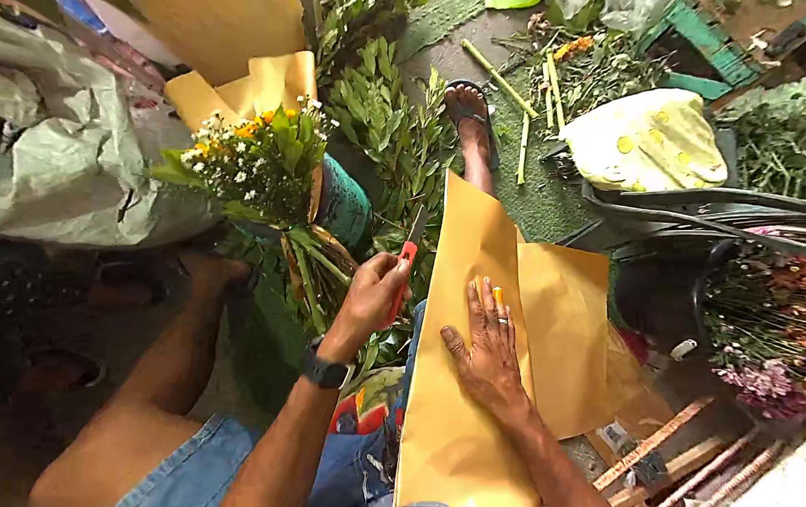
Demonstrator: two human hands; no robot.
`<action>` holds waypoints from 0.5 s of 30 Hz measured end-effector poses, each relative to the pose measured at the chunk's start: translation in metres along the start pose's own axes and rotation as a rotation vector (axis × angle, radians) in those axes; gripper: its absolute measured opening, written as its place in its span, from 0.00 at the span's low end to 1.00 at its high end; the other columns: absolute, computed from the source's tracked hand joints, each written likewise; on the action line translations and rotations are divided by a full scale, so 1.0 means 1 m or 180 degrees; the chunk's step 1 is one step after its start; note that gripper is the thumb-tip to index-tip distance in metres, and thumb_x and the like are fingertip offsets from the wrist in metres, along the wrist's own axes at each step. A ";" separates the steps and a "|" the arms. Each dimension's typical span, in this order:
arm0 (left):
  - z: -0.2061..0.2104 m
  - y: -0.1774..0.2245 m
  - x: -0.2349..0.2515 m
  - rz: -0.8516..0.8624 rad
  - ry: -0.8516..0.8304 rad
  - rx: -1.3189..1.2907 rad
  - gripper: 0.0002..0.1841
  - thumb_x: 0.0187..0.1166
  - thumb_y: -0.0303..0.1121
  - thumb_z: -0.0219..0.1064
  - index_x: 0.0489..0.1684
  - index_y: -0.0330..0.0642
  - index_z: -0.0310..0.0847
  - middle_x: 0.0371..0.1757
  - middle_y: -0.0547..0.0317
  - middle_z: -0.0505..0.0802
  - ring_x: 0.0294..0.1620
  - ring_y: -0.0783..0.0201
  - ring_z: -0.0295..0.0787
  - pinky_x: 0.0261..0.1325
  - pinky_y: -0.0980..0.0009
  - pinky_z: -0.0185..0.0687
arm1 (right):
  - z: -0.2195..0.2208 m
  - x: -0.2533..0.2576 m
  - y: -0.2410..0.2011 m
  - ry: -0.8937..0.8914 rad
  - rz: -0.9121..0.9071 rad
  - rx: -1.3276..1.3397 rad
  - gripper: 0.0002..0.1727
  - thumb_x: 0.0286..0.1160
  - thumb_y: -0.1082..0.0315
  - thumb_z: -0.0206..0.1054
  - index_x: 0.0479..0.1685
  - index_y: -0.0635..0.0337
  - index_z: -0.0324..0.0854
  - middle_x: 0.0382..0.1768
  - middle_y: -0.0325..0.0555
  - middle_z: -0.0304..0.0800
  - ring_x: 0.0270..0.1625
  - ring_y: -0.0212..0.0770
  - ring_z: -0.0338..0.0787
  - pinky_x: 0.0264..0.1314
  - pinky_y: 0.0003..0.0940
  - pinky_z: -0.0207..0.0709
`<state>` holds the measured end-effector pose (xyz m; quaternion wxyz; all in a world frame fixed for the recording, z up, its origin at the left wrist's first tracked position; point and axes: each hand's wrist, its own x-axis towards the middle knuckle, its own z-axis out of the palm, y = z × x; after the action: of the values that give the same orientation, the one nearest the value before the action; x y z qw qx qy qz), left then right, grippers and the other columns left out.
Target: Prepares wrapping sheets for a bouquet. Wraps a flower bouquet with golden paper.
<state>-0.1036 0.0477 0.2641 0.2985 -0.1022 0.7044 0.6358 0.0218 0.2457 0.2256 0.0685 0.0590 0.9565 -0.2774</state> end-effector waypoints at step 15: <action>0.032 -0.072 -0.107 0.0051 -0.0334 -0.2053 0.13 0.79 0.26 0.67 0.57 0.31 0.75 0.41 0.50 0.90 0.39 0.62 0.91 0.47 0.65 0.90 | 0.003 -0.003 0.000 0.0477 -0.0295 0.0753 0.38 0.85 0.39 0.53 0.82 0.61 0.73 0.88 0.59 0.63 0.91 0.58 0.61 0.92 0.59 0.54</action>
<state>0.0289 0.0407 0.2623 0.2816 -0.1530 0.4512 0.8329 0.0245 0.2438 0.2241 -0.0234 0.0430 0.9212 -0.3859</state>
